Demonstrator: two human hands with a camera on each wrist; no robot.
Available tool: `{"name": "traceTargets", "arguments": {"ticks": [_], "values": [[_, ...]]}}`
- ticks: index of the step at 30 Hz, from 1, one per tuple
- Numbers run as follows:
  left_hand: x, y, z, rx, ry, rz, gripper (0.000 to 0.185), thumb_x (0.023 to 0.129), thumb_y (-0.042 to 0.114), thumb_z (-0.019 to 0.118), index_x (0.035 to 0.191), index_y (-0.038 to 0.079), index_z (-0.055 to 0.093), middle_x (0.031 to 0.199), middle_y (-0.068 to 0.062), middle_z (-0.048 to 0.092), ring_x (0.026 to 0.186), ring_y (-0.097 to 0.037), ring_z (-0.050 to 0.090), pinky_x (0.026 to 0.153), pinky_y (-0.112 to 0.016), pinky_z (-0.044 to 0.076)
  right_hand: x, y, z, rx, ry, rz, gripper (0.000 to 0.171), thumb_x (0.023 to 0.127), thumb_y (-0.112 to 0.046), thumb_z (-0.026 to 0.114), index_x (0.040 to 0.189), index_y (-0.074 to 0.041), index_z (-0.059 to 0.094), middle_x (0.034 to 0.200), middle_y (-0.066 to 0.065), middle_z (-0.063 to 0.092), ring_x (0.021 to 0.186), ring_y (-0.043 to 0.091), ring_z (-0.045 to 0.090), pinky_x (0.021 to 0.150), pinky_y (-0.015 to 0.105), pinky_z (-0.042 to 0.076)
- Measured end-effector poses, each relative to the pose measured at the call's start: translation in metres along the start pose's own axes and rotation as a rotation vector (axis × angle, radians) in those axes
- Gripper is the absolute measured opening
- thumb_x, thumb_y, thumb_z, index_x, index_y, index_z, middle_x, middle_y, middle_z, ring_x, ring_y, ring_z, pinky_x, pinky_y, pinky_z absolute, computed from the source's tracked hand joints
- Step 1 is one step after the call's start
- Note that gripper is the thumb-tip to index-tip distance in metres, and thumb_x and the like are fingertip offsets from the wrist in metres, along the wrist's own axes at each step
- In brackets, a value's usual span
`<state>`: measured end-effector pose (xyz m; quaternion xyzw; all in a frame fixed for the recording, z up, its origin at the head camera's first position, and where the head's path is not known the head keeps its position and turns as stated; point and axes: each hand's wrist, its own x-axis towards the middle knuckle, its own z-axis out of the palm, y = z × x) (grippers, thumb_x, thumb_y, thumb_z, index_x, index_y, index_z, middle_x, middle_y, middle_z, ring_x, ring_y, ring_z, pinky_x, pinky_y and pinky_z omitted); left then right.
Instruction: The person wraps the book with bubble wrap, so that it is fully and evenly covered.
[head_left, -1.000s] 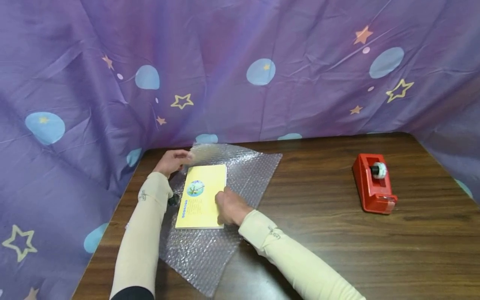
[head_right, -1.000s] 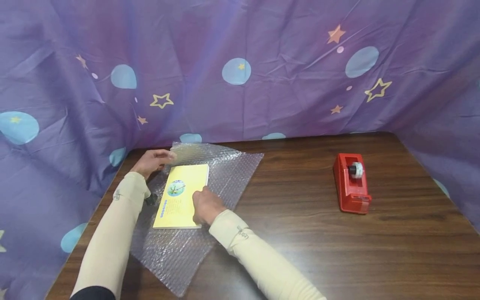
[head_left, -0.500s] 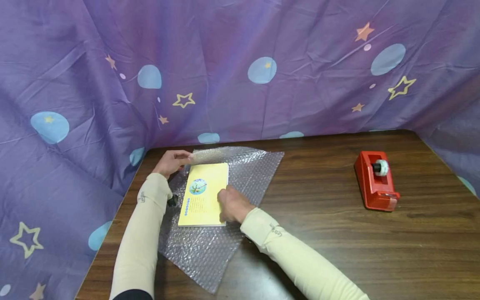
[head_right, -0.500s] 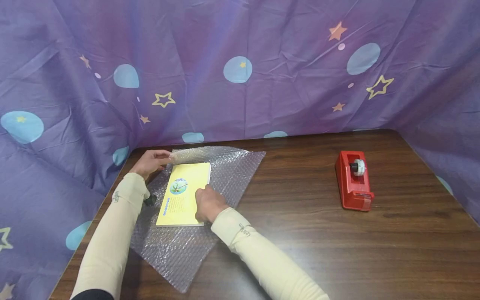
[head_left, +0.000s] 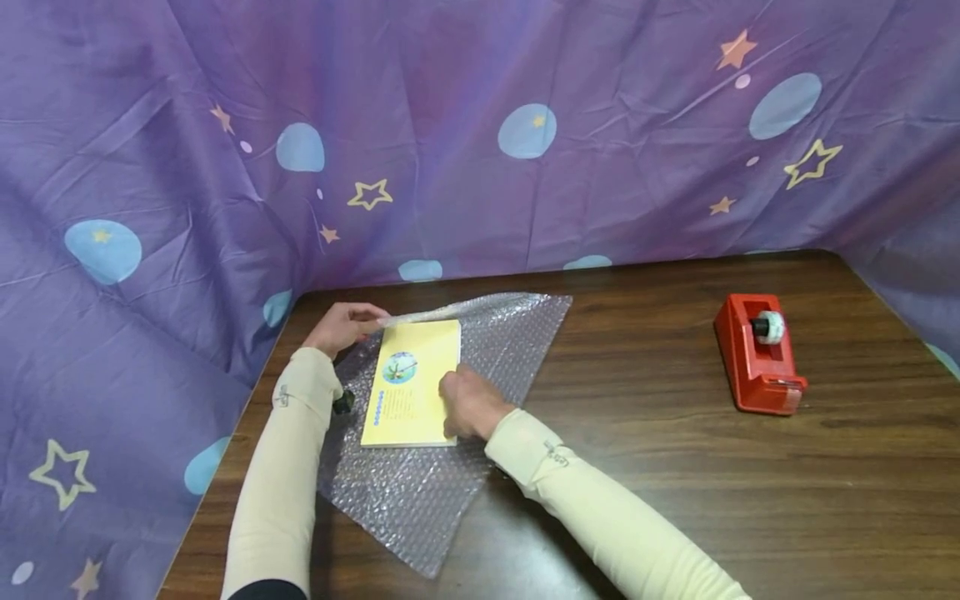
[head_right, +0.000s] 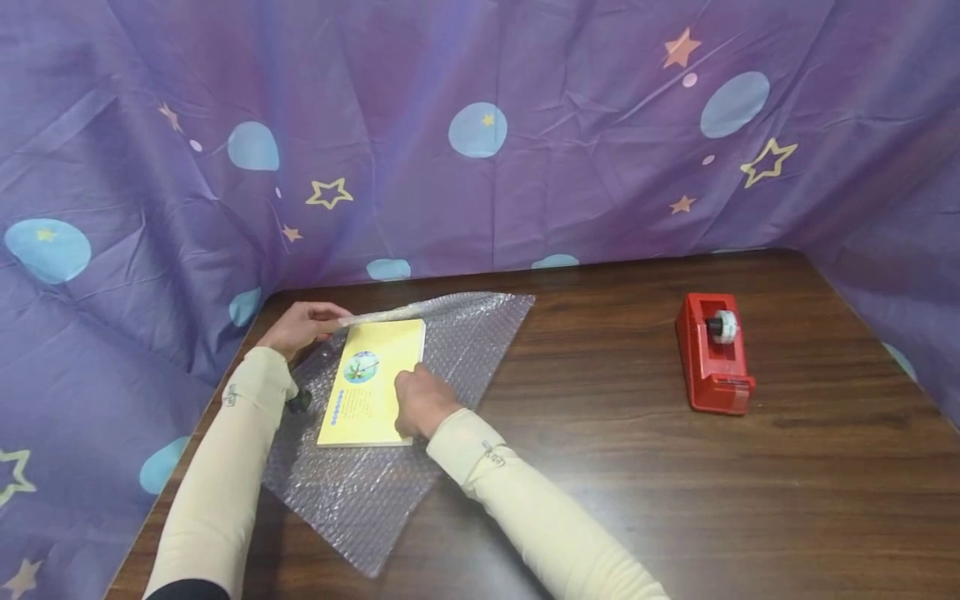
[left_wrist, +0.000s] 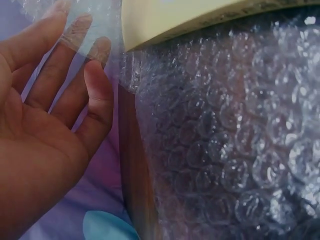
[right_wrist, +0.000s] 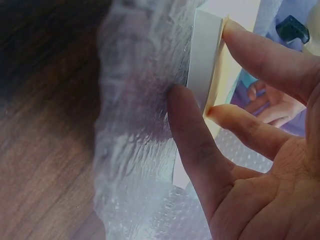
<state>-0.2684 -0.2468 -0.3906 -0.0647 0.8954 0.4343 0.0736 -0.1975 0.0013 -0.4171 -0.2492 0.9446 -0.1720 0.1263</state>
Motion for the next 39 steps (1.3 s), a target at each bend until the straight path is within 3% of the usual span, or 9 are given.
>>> {"name": "traceTargets", "arguments": {"ticks": [8,12,22,30,39], "values": [[-0.002,-0.004,-0.001,0.074,-0.02,0.048,0.025,0.097,0.015,0.065,0.119,0.004,0.071,0.136,-0.017,0.063,0.115,-0.03,0.059,0.096,-0.041,0.051,-0.001,0.001,0.0,0.002,-0.003,-0.001,0.038,0.063,-0.017,0.093,0.096,-0.011,0.075,0.098,0.007,0.062,0.083,0.021,0.061,0.078,0.035,0.058],[-0.003,-0.008,-0.001,0.108,-0.047,0.06,0.024,0.098,0.014,0.063,0.118,0.005,0.072,0.136,-0.016,0.064,0.12,-0.031,0.059,0.099,-0.043,0.051,-0.001,0.001,0.002,0.003,0.003,-0.016,0.036,0.063,-0.018,0.093,0.093,-0.011,0.075,0.097,0.006,0.063,0.084,0.021,0.061,0.078,0.036,0.058],[-0.002,-0.016,-0.001,0.17,-0.094,0.097,0.024,0.098,0.011,0.061,0.118,0.007,0.073,0.135,-0.015,0.066,0.132,-0.031,0.054,0.106,-0.043,0.045,-0.003,0.002,0.003,0.022,0.016,-0.029,0.048,0.062,-0.018,0.094,0.105,-0.009,0.075,0.103,0.008,0.065,0.092,0.023,0.064,0.084,0.038,0.058],[-0.003,-0.01,0.0,0.303,-0.107,0.199,0.018,0.096,0.008,0.064,0.109,0.007,0.076,0.129,-0.015,0.069,0.13,-0.034,0.057,0.108,-0.051,0.045,-0.002,0.004,0.003,0.034,0.026,-0.038,0.055,0.062,-0.018,0.094,0.113,-0.009,0.074,0.11,0.009,0.066,0.101,0.025,0.065,0.09,0.039,0.058],[-0.003,-0.005,0.003,0.389,-0.118,0.184,0.017,0.095,0.007,0.066,0.107,0.01,0.077,0.128,-0.014,0.07,0.13,-0.034,0.056,0.108,-0.051,0.044,-0.003,0.006,0.001,0.041,0.026,-0.038,0.059,0.063,-0.019,0.094,0.117,-0.009,0.073,0.113,0.01,0.066,0.103,0.026,0.065,0.091,0.039,0.057]]}}
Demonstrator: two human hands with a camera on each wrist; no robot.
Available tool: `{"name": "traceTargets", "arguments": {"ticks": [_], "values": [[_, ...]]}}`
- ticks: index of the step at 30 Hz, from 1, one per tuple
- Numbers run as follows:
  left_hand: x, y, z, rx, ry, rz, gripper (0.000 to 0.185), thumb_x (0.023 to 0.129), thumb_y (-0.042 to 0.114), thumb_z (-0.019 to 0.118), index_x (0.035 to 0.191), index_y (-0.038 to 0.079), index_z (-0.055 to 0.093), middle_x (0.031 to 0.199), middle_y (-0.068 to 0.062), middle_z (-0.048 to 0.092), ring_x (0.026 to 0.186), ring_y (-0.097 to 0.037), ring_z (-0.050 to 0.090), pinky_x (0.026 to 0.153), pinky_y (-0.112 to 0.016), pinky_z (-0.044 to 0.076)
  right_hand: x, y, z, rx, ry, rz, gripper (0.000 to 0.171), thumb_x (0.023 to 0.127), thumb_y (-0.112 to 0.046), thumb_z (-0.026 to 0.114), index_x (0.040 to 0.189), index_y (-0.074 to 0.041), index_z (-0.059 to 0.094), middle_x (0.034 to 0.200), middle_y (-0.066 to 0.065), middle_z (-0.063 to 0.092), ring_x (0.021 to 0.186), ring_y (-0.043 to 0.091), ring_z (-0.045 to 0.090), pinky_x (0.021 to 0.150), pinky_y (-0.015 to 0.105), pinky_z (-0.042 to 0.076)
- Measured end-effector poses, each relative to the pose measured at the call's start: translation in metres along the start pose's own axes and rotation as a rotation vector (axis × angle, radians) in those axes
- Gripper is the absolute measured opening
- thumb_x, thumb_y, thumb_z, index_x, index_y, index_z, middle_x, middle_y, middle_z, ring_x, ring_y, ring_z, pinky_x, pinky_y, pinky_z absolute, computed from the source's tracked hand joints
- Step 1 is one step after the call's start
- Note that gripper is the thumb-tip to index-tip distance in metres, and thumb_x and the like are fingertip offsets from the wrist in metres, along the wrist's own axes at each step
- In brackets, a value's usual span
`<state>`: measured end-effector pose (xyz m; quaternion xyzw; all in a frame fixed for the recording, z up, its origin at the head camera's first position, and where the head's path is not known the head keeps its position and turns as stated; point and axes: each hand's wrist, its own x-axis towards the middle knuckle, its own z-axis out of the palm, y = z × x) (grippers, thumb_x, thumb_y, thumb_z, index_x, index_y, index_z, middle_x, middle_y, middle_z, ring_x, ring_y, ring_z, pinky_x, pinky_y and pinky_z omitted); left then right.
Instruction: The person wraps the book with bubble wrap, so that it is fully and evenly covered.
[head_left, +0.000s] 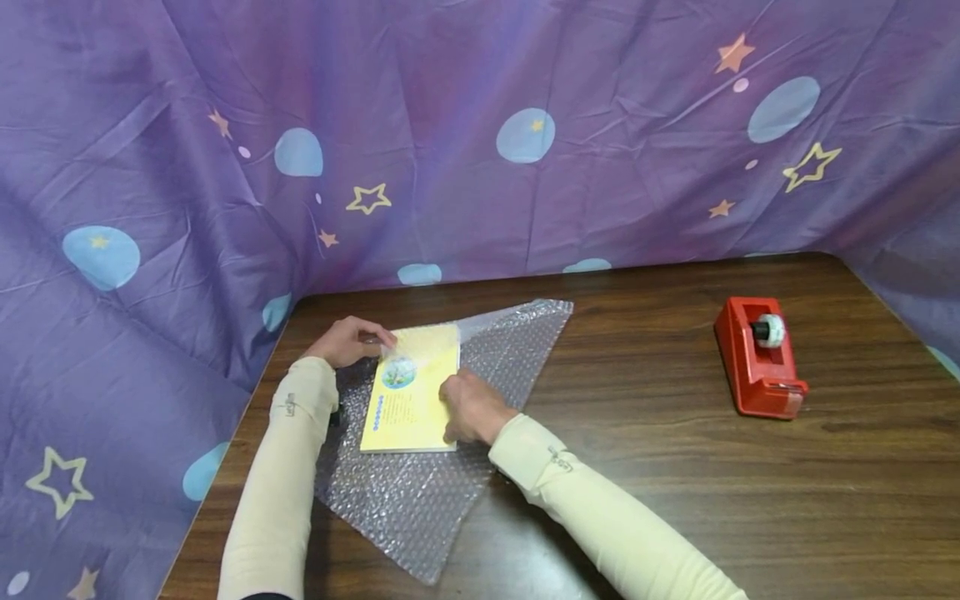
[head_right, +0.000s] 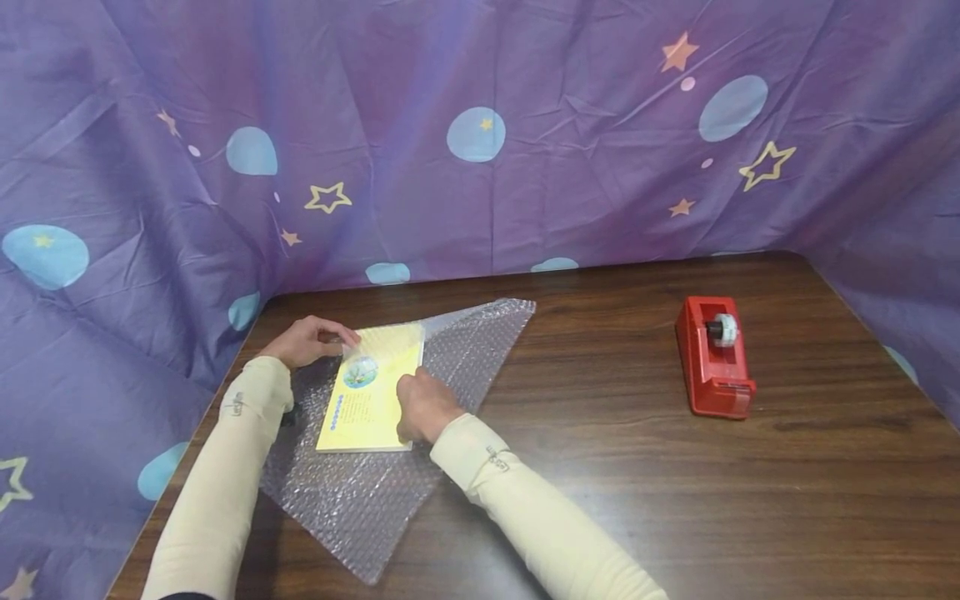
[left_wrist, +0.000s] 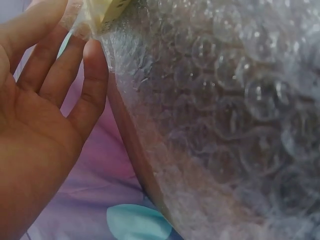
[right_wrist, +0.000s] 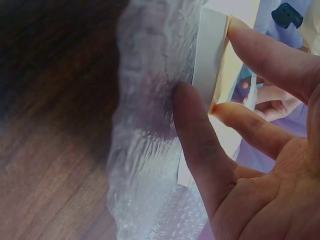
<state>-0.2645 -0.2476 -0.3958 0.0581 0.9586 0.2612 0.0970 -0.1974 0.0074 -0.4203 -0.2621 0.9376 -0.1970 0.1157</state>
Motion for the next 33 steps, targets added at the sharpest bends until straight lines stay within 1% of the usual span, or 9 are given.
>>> {"name": "traceTargets", "arguments": {"ticks": [4,7,9,13,18,22,29,33], "values": [[0.0,0.002,0.002,0.01,-0.006,0.009,0.015,0.094,0.007,0.067,0.105,0.009,0.077,0.128,-0.014,0.07,0.131,-0.035,0.056,0.11,-0.052,0.044,0.0,0.001,-0.001,0.002,-0.009,0.007,0.061,0.064,-0.02,0.094,0.119,-0.009,0.072,0.115,0.01,0.065,0.102,0.026,0.065,0.092,0.039,0.057],[-0.001,0.003,0.002,0.02,-0.003,0.045,0.013,0.093,0.005,0.068,0.102,0.007,0.077,0.127,-0.016,0.07,0.129,-0.036,0.057,0.112,-0.053,0.043,0.0,0.0,-0.001,0.006,-0.021,0.013,0.062,0.065,-0.02,0.094,0.121,-0.009,0.071,0.115,0.011,0.064,0.102,0.027,0.065,0.093,0.039,0.057],[-0.001,0.004,0.002,0.037,0.002,0.082,0.012,0.092,0.004,0.069,0.1,0.006,0.077,0.125,-0.016,0.07,0.127,-0.036,0.058,0.111,-0.053,0.044,0.001,0.0,-0.001,0.009,-0.025,0.016,0.062,0.065,-0.02,0.094,0.122,-0.009,0.071,0.115,0.011,0.064,0.103,0.027,0.065,0.093,0.039,0.057],[0.001,0.004,0.001,0.069,0.003,0.132,0.01,0.09,0.002,0.07,0.096,0.005,0.078,0.123,-0.017,0.071,0.123,-0.036,0.061,0.107,-0.052,0.047,0.001,0.0,-0.001,0.015,-0.025,0.017,0.063,0.065,-0.02,0.094,0.122,-0.009,0.071,0.116,0.011,0.064,0.103,0.027,0.064,0.095,0.039,0.056],[0.0,0.005,0.002,0.089,-0.005,0.153,0.008,0.088,0.001,0.072,0.092,0.006,0.078,0.122,-0.017,0.071,0.12,-0.036,0.063,0.103,-0.051,0.05,0.001,0.0,-0.001,0.023,-0.029,0.018,0.064,0.064,-0.019,0.094,0.123,-0.009,0.071,0.116,0.011,0.064,0.103,0.026,0.064,0.096,0.039,0.055],[-0.001,0.006,0.003,0.115,-0.004,0.179,0.007,0.087,0.001,0.073,0.091,0.005,0.078,0.122,-0.018,0.071,0.12,-0.036,0.063,0.104,-0.051,0.05,0.001,0.0,0.0,0.031,-0.025,0.01,0.063,0.064,-0.019,0.094,0.122,-0.008,0.071,0.115,0.011,0.064,0.102,0.026,0.064,0.095,0.039,0.055],[-0.001,0.01,0.002,0.164,-0.027,0.177,0.008,0.085,0.001,0.075,0.091,0.004,0.079,0.125,-0.017,0.07,0.121,-0.036,0.062,0.105,-0.05,0.05,0.0,0.002,0.0,0.026,-0.006,-0.015,0.06,0.063,-0.019,0.094,0.118,-0.008,0.073,0.112,0.012,0.065,0.102,0.027,0.064,0.094,0.039,0.056],[-0.002,0.013,0.001,0.187,-0.042,0.151,0.012,0.088,-0.002,0.069,0.093,0.004,0.079,0.128,-0.017,0.068,0.127,-0.037,0.058,0.109,-0.051,0.046,0.0,0.003,0.0,0.025,0.004,-0.026,0.058,0.063,-0.019,0.094,0.115,-0.008,0.074,0.109,0.011,0.065,0.099,0.026,0.063,0.093,0.039,0.056]]}}
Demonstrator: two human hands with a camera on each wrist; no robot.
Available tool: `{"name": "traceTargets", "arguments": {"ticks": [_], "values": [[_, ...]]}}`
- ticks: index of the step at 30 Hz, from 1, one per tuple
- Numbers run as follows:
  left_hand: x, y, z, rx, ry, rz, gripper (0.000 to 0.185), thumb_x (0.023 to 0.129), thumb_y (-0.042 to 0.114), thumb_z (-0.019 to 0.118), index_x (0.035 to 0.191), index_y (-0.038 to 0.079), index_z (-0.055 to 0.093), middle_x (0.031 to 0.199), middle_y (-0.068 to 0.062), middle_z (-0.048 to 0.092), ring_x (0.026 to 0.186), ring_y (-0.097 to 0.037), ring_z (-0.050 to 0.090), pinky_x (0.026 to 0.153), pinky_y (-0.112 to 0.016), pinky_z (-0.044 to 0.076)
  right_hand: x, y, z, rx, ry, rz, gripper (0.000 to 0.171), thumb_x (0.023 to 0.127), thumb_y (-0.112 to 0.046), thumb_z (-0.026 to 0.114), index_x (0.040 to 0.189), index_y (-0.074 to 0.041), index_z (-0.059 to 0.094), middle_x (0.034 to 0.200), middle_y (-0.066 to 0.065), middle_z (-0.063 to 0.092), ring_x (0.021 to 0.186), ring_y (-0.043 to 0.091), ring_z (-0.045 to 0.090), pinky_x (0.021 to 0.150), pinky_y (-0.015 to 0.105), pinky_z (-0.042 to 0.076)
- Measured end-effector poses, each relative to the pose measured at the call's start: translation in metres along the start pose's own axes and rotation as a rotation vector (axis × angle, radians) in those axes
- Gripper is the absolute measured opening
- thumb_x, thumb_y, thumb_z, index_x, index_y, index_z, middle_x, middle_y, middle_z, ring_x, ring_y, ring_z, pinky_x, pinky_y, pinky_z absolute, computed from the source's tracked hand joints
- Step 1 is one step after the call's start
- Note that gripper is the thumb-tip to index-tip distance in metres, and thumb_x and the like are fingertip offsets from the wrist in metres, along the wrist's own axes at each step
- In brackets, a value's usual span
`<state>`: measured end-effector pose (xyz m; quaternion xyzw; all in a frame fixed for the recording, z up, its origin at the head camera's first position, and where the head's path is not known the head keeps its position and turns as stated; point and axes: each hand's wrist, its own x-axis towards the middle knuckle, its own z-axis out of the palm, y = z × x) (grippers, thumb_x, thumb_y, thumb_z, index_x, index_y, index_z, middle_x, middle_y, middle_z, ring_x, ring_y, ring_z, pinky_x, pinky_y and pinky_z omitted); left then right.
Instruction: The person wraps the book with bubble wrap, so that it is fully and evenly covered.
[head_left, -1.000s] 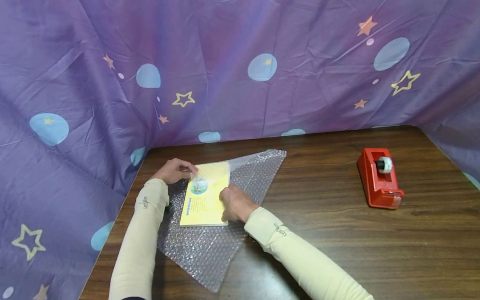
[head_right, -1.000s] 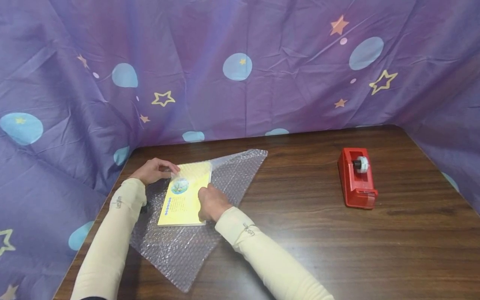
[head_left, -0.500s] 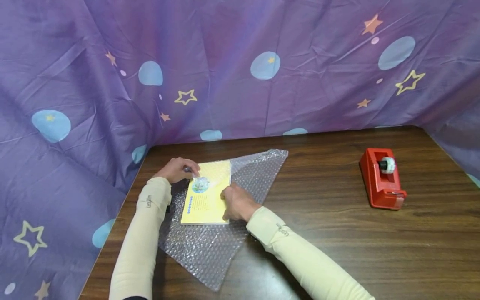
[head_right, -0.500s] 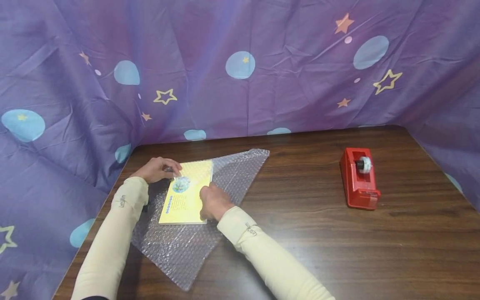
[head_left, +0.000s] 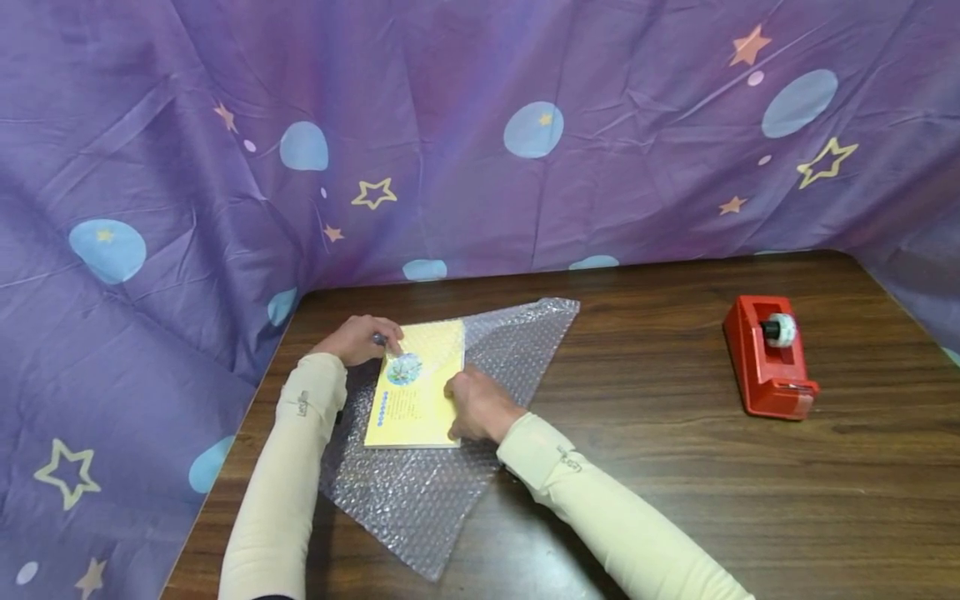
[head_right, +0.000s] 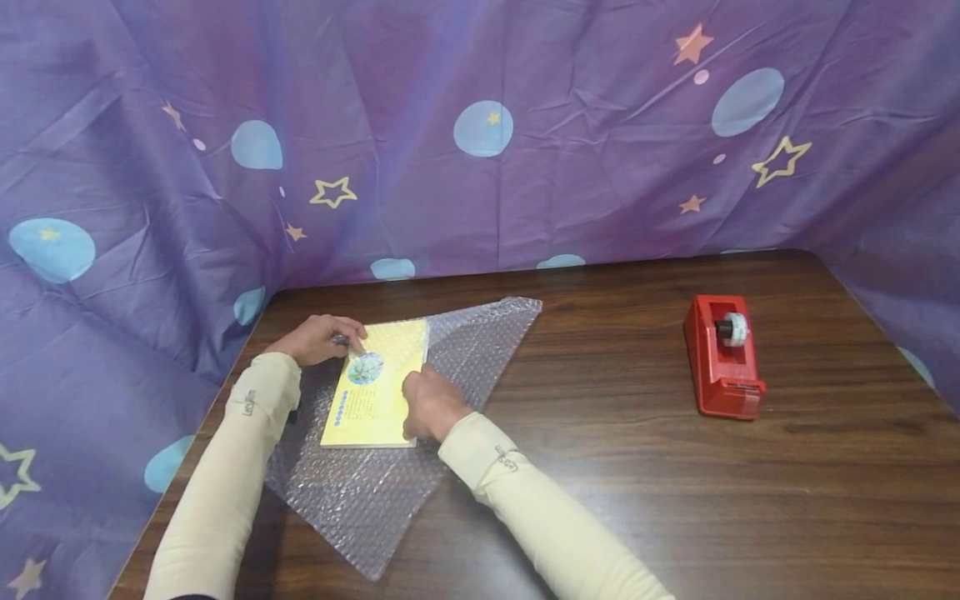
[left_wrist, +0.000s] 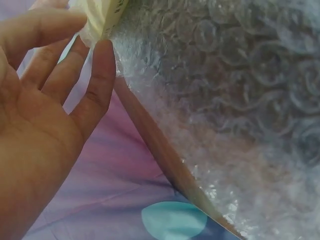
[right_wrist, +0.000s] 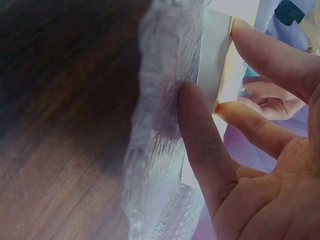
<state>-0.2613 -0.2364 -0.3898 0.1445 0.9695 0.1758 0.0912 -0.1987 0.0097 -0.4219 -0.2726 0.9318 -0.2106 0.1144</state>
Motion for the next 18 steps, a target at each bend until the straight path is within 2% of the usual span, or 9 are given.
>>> {"name": "traceTargets", "arguments": {"ticks": [6,12,15,18], "values": [[-0.0048,-0.0009,-0.0007,-0.042,-0.019,-0.057,0.015,0.095,0.007,0.064,0.1,0.007,0.079,0.139,-0.016,0.062,0.137,-0.037,0.051,0.113,-0.052,0.042,0.0031,-0.0005,0.0018,-0.006,-0.005,-0.007,0.059,0.063,-0.02,0.094,0.117,-0.008,0.073,0.11,0.011,0.065,0.1,0.026,0.063,0.094,0.039,0.055],[-0.008,-0.0034,0.0038,-0.136,-0.028,-0.109,0.013,0.093,0.015,0.07,0.101,0.009,0.076,0.143,-0.013,0.059,0.14,-0.035,0.048,0.116,-0.054,0.038,0.0024,0.002,0.0024,-0.015,0.004,-0.044,0.056,0.064,-0.021,0.094,0.114,-0.007,0.074,0.107,0.011,0.066,0.1,0.025,0.062,0.094,0.039,0.055],[-0.0088,-0.0048,0.0089,-0.155,-0.026,-0.122,0.011,0.091,0.014,0.072,0.1,0.009,0.074,0.142,-0.011,0.059,0.14,-0.034,0.046,0.117,-0.055,0.036,-0.0012,0.0026,0.0026,-0.082,-0.004,-0.076,0.047,0.068,-0.024,0.092,0.108,-0.007,0.074,0.104,0.011,0.065,0.096,0.025,0.062,0.09,0.039,0.056],[-0.0071,-0.005,0.0089,-0.133,-0.01,-0.132,0.008,0.089,0.01,0.074,0.097,0.009,0.074,0.14,-0.011,0.06,0.138,-0.033,0.048,0.118,-0.054,0.035,-0.0032,0.0013,0.002,-0.159,-0.028,-0.106,0.041,0.074,-0.029,0.088,0.105,-0.008,0.07,0.104,0.012,0.061,0.09,0.025,0.063,0.081,0.04,0.059]]}}
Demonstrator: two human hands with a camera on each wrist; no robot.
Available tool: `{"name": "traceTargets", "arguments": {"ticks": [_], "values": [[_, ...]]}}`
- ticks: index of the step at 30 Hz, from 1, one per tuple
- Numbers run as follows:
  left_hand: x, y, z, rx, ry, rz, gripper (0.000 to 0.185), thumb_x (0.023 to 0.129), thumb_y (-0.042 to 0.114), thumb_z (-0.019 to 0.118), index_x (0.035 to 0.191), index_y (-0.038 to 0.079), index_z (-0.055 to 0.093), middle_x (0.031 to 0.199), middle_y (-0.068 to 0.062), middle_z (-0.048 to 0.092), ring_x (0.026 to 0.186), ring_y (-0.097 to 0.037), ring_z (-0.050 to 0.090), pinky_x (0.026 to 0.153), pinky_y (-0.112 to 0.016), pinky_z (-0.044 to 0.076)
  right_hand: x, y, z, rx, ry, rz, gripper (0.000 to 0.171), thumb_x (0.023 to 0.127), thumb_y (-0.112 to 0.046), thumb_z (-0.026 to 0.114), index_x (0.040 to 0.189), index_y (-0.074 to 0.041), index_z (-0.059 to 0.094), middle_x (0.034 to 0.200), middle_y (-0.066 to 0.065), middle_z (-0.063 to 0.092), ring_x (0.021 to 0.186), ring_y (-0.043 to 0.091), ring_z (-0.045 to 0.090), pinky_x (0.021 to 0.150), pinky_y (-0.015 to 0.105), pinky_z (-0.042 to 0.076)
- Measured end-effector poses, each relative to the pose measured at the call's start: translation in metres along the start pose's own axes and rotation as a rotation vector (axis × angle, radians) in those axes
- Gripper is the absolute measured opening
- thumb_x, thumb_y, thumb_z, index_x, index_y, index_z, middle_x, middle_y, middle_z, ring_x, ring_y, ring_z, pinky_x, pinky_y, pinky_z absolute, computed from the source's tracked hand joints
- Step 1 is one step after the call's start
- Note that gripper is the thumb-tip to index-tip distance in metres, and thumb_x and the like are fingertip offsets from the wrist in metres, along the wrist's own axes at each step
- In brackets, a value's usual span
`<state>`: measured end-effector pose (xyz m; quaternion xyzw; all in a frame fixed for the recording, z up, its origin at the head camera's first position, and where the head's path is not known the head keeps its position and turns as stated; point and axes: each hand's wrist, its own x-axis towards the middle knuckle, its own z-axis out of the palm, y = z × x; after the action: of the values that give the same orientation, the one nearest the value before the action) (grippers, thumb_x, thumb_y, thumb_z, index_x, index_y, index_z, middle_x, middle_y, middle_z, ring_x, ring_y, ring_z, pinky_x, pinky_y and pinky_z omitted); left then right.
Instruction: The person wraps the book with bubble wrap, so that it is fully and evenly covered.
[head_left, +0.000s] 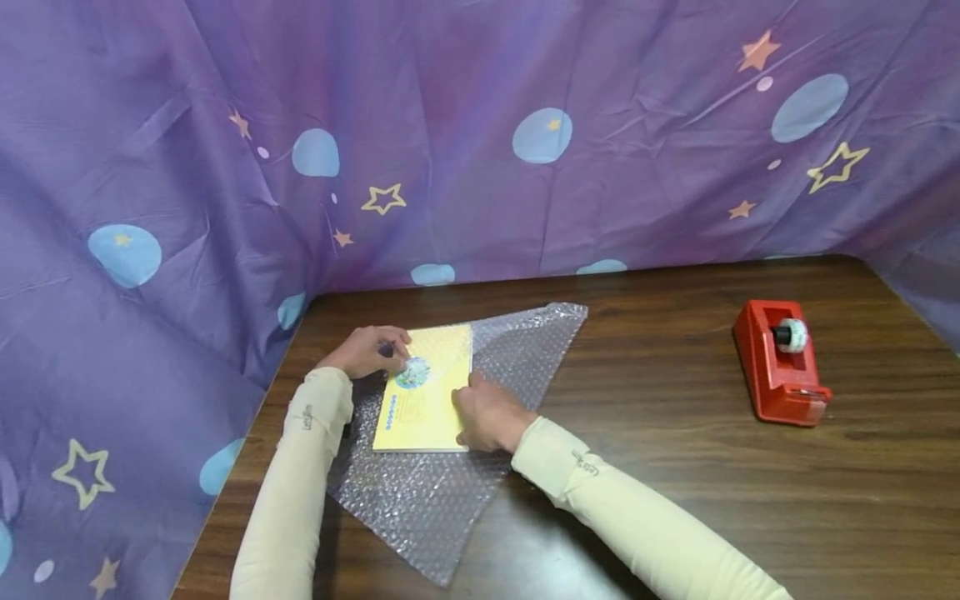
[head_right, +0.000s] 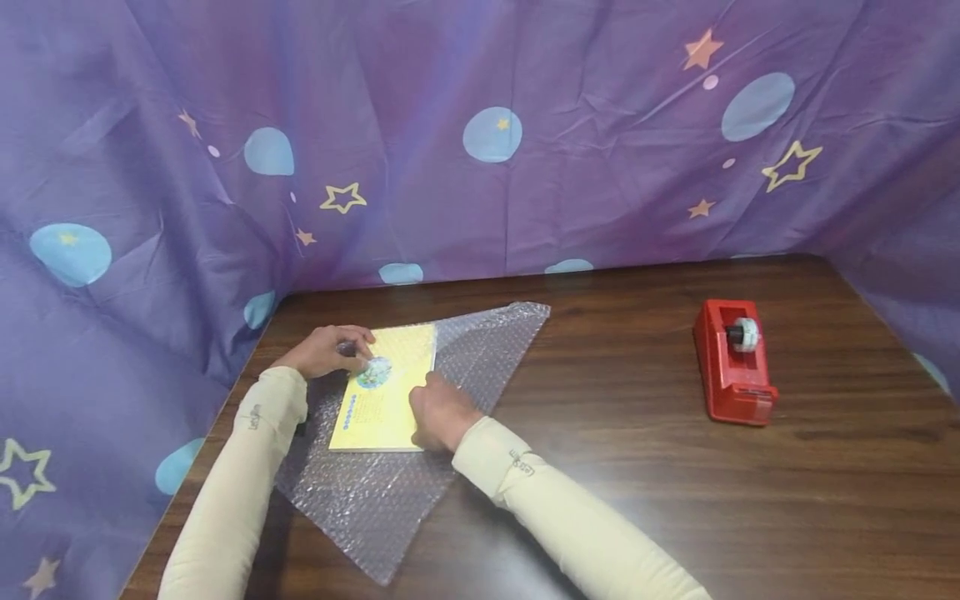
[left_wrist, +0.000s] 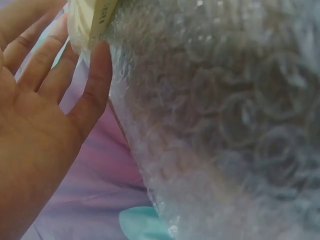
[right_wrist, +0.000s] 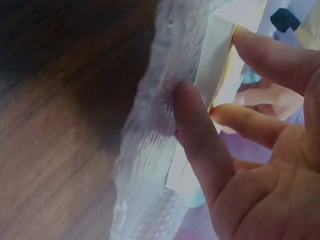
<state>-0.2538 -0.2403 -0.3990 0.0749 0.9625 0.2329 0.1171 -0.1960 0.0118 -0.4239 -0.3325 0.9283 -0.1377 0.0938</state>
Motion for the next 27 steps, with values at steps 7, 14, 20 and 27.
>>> {"name": "traceTargets", "arguments": {"ticks": [7,14,20,27], "values": [[-0.001,0.007,0.004,0.051,0.032,0.008,0.008,0.085,0.007,0.077,0.091,0.006,0.072,0.139,-0.014,0.061,0.135,-0.033,0.051,0.115,-0.051,0.04,-0.008,0.015,-0.001,0.043,0.0,-0.19,0.054,0.081,-0.025,0.082,0.125,-0.001,0.064,0.111,0.017,0.061,0.096,0.028,0.063,0.089,0.041,0.057],[0.002,0.011,0.002,0.097,0.031,0.02,0.007,0.085,0.007,0.077,0.089,0.007,0.071,0.137,-0.014,0.061,0.134,-0.032,0.051,0.114,-0.049,0.04,-0.025,0.035,-0.012,0.18,0.012,-0.359,0.05,0.084,-0.019,0.079,0.127,0.001,0.065,0.115,0.015,0.067,0.089,0.018,0.064,0.084,0.03,0.056],[-0.002,0.007,0.002,0.104,0.037,0.008,0.008,0.086,0.011,0.078,0.09,0.011,0.071,0.135,-0.01,0.062,0.13,-0.03,0.054,0.11,-0.05,0.043,-0.046,0.032,-0.007,0.128,0.058,-0.511,0.038,0.082,0.001,0.071,0.12,-0.003,0.07,0.11,0.01,0.072,0.093,0.017,0.068,0.087,0.027,0.057],[0.0,0.009,0.004,0.151,0.047,0.051,0.009,0.086,0.013,0.078,0.09,0.012,0.07,0.13,-0.008,0.064,0.122,-0.029,0.058,0.107,-0.049,0.045,-0.069,0.028,0.004,-0.039,0.129,-0.601,0.053,0.069,0.001,0.078,0.12,-0.012,0.071,0.12,0.005,0.07,0.109,0.018,0.067,0.097,0.03,0.055]]}}
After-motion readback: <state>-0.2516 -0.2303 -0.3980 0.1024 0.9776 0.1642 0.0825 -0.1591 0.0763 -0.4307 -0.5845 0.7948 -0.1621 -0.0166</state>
